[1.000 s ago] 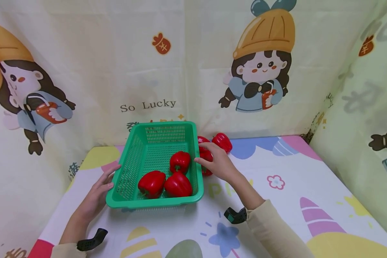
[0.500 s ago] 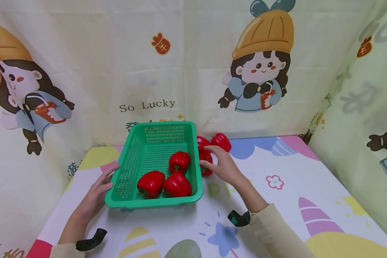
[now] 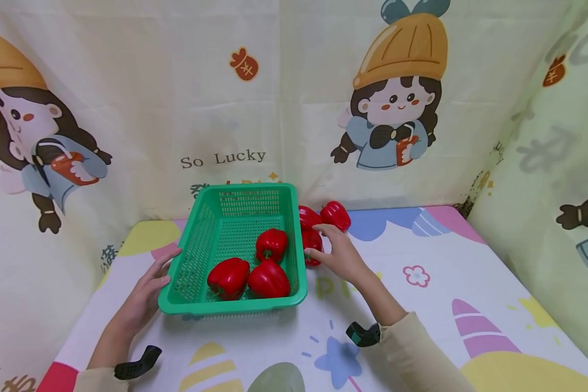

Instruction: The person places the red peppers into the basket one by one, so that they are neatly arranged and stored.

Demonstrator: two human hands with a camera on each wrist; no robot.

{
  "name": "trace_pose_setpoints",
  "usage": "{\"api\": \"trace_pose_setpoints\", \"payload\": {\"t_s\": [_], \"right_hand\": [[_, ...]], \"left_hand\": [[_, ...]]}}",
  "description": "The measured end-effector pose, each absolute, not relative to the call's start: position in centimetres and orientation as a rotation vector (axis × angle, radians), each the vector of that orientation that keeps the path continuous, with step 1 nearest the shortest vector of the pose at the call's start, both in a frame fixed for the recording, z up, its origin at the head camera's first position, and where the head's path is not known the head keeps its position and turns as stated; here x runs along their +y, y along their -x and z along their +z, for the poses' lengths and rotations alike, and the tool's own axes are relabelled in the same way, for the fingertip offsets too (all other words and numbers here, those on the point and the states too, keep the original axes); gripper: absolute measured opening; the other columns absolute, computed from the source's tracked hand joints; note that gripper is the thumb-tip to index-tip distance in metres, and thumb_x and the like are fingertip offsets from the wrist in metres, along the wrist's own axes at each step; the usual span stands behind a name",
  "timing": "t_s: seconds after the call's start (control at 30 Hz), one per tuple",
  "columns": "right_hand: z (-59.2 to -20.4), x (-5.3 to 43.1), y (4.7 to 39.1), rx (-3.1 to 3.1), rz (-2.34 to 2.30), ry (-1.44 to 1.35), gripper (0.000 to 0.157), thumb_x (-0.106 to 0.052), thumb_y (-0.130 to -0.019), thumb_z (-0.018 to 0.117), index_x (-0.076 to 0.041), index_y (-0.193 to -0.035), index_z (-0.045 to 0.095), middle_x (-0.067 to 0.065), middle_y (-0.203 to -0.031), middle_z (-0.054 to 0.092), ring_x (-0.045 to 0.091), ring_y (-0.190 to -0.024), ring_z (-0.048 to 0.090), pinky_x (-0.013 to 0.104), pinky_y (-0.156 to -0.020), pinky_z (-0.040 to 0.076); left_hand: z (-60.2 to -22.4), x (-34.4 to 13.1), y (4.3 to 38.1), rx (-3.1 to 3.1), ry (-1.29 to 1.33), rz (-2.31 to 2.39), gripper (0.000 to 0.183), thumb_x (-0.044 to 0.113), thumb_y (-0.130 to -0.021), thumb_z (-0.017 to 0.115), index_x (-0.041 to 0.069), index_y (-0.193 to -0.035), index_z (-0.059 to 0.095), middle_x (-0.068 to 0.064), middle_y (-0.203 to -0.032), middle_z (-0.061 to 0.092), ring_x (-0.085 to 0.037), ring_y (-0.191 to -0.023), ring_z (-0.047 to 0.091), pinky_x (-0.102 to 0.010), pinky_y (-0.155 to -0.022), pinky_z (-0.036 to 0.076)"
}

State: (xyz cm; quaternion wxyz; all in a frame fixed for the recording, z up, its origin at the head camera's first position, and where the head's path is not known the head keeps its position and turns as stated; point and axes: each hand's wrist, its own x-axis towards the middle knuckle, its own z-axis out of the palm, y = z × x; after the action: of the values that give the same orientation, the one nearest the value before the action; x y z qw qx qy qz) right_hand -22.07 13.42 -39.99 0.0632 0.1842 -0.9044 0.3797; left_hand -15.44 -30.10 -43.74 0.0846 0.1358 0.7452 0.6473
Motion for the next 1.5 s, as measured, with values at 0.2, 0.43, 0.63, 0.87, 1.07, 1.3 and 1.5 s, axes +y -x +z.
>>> {"api": "trace_pose_setpoints", "payload": {"t_s": [0.2,0.43,0.63,0.87,1.07,1.3,1.5], "right_hand": [[-40.2,13.5,22.3,-2.751,1.135,-0.544,0.065,-0.03,-0.082,0.076,-0.007,-0.137,0.05,0.01,-0.139,0.051,0.03,-0.13,0.048,0.05,-0.095,0.05],[-40.8,13.7,22.0,-2.791,1.122,-0.491,0.071,-0.029,-0.08,0.078,-0.007,-0.14,0.046,0.012,-0.141,0.049,0.032,-0.13,0.047,0.05,-0.097,0.049],[-41.4,13.6,21.9,-2.806,1.152,-0.454,0.077,-0.027,-0.076,0.081,-0.009,-0.142,0.044,0.011,-0.142,0.048,0.032,-0.133,0.044,0.05,-0.094,0.051],[-42.0,13.4,21.9,-2.8,1.175,-0.442,0.077,-0.026,-0.077,0.08,-0.009,-0.143,0.042,0.012,-0.143,0.047,0.032,-0.134,0.043,0.05,-0.096,0.05],[-42.2,13.4,22.0,-2.782,1.21,-0.422,0.076,-0.027,-0.079,0.078,-0.007,-0.143,0.042,0.014,-0.141,0.047,0.036,-0.129,0.048,0.051,-0.095,0.05],[-42.3,13.4,22.3,-2.795,1.228,-0.4,0.079,-0.029,-0.079,0.078,-0.006,-0.144,0.04,0.015,-0.142,0.047,0.036,-0.126,0.05,0.049,-0.093,0.051],[-42.5,13.4,22.8,-2.79,1.241,-0.4,0.079,-0.03,-0.079,0.078,-0.005,-0.144,0.04,0.015,-0.141,0.048,0.034,-0.125,0.05,0.048,-0.093,0.052]], "left_hand": [[-43.5,-30.0,15.5,2.232,-0.373,1.917,0.052,0.026,-0.104,0.027,0.027,-0.155,0.015,-0.008,-0.162,0.009,0.009,-0.123,0.035,-0.017,-0.091,0.043],[-43.5,-29.9,15.4,2.226,-0.368,1.924,0.052,0.026,-0.104,0.028,0.026,-0.155,0.016,-0.01,-0.162,0.008,0.01,-0.122,0.038,-0.017,-0.091,0.044],[-43.8,-30.0,15.5,2.229,-0.365,1.92,0.053,0.026,-0.104,0.029,0.027,-0.155,0.016,-0.007,-0.161,0.012,0.01,-0.121,0.041,-0.019,-0.09,0.045],[-43.9,-30.0,15.4,2.211,-0.384,1.935,0.053,0.024,-0.104,0.029,0.026,-0.156,0.016,0.008,-0.154,0.023,0.009,-0.122,0.042,-0.019,-0.091,0.045],[-43.7,-30.0,15.5,2.206,-0.404,1.942,0.052,0.023,-0.105,0.028,0.024,-0.155,0.016,0.003,-0.158,0.019,0.009,-0.123,0.04,-0.018,-0.091,0.044],[-43.6,-30.0,15.4,2.221,-0.386,1.936,0.053,0.024,-0.104,0.028,0.025,-0.155,0.016,0.001,-0.158,0.018,0.009,-0.122,0.04,-0.018,-0.091,0.044],[-43.6,-29.9,15.3,2.223,-0.384,1.941,0.053,0.023,-0.104,0.029,0.025,-0.155,0.017,0.007,-0.154,0.023,0.008,-0.122,0.042,-0.018,-0.091,0.044]]}}
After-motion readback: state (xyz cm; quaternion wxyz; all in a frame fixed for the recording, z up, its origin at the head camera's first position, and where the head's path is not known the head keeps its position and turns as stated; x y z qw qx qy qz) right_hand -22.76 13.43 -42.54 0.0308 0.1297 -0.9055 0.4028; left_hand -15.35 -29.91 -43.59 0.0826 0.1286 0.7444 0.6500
